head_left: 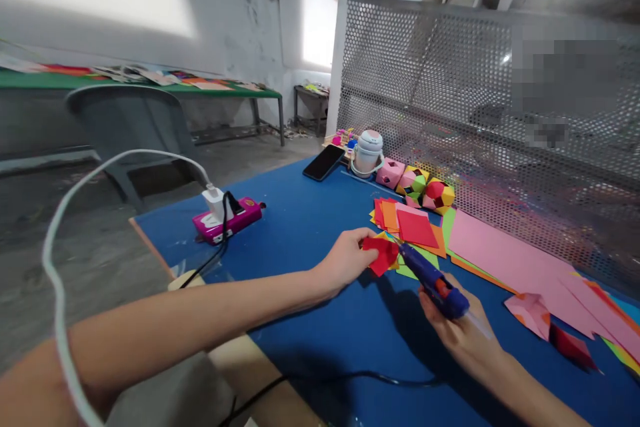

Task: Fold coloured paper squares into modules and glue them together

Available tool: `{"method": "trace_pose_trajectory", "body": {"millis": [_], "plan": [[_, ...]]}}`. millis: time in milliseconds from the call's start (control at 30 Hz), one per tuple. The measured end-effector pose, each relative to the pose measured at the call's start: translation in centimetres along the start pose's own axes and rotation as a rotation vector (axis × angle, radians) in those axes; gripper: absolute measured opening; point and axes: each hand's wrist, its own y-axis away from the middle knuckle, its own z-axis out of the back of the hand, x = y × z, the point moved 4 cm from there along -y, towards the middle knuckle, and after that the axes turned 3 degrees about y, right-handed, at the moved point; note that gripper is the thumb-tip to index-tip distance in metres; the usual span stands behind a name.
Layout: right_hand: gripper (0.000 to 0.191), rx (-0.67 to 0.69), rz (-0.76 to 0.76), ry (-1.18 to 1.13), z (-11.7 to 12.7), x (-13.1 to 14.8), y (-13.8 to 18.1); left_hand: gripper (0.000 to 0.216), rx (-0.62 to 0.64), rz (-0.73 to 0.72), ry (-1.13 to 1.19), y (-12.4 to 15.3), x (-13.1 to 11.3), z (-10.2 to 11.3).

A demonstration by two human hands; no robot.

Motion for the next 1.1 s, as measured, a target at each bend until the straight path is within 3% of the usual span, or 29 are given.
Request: {"method": "trace_pose_trajectory", "body": {"millis": [167,333,1100], "plan": [[0.011,0.037,0.054,0.099,0.2,1.0,0.0,0.017,0.079,-0.014,-0.031,-0.3,0.2,-2.2],[0.006,0.042,0.017,0.172,0.5,0.2,0.3,0.020,0.158,0.047,0.007,-0.5,0.8,-3.5],[0.011,0.081,-0.017,0.181,0.9,-2.5,1.4,0.014,0.206,0.172,-0.033,-1.2,2.9,-4.5]]}}
